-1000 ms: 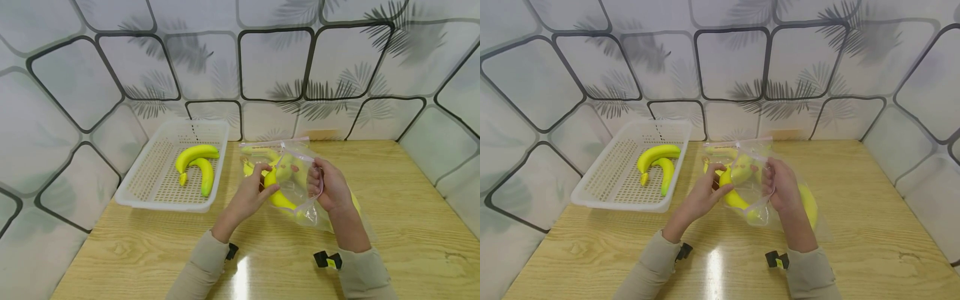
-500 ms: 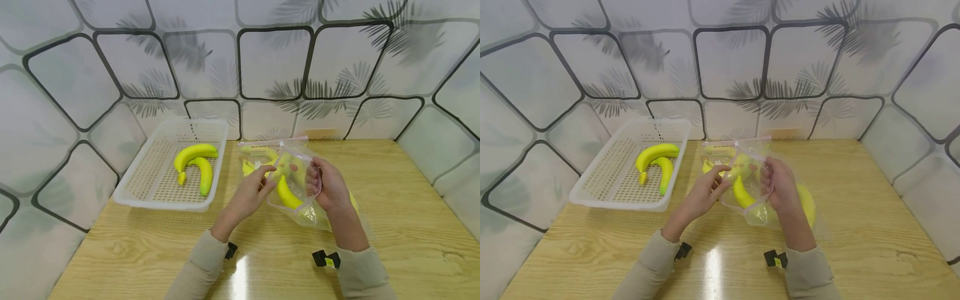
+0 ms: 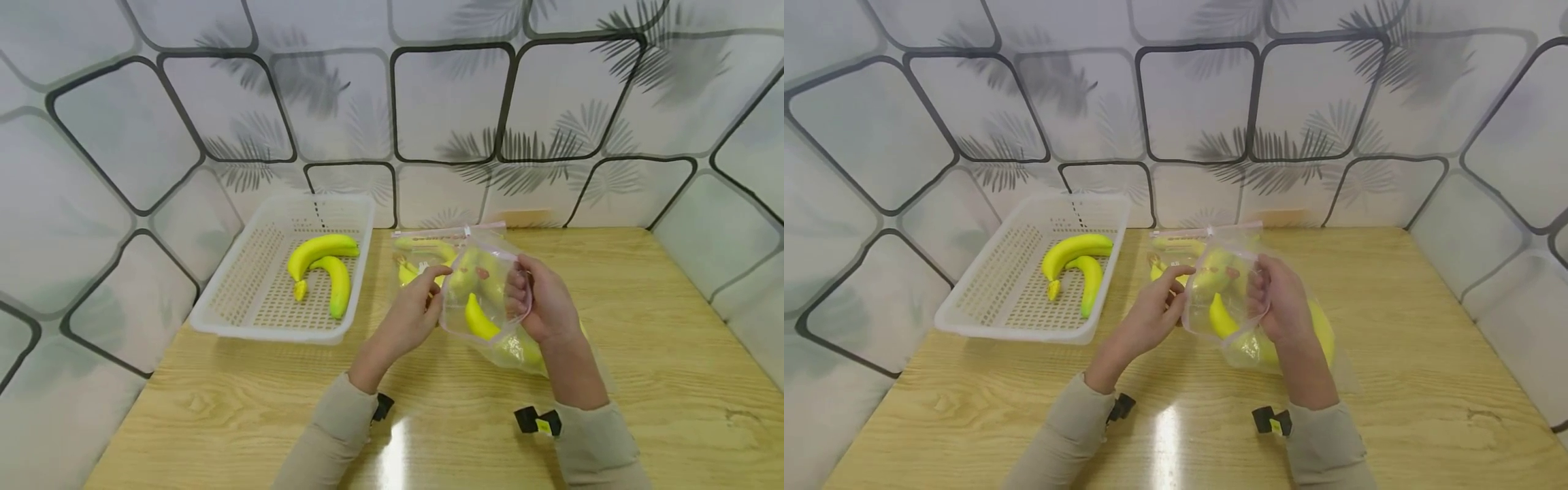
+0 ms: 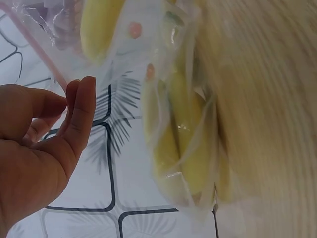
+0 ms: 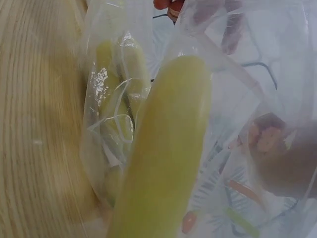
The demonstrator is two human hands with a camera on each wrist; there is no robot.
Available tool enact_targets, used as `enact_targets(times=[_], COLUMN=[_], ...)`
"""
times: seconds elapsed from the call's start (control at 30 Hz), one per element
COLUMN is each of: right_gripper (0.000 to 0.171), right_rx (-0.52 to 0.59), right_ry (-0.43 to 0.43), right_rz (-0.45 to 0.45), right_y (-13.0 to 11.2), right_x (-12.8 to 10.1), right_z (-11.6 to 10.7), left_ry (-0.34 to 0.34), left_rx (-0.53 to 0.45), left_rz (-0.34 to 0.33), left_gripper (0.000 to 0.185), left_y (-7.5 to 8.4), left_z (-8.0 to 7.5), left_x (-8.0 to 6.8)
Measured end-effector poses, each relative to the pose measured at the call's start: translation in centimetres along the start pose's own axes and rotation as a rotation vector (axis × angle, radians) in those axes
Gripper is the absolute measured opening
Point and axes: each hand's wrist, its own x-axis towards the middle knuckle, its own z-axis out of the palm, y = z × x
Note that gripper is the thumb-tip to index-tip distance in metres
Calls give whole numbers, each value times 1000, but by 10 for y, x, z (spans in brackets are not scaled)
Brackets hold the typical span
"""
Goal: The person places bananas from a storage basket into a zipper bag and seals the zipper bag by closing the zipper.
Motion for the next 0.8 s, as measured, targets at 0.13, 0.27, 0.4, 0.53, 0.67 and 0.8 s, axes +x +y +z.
enact_targets(times=[0.13,0.27,0.4,0.53,0.67,0.8], right_gripper=[28,25,27,36,32,26], right_rx=[0,-12,36,117,35,-103], right_ry=[-33,-84,-139,-143,-51,67], right_rz=[-2,-34,-41,-25,-71,-92], right_y=[-9,-28,-58,-90,-116,-131], right_x=[-5,-9,-12,-18,-30,-39], right_z=[-3,-7,-15,-22,-25,-22], left_ry=[32,62,97,106,47,-32], left_rx=[-37,-41,31,132,279,439], left_rz=[-12,16,68,74,57,105], left_gripper=[40,39,35,36,36,34], left_y=[12,31,56,82,108,131], left_z=[0,-1,-3,-7,-12,-12], left_x=[7,24,46,66,80,88])
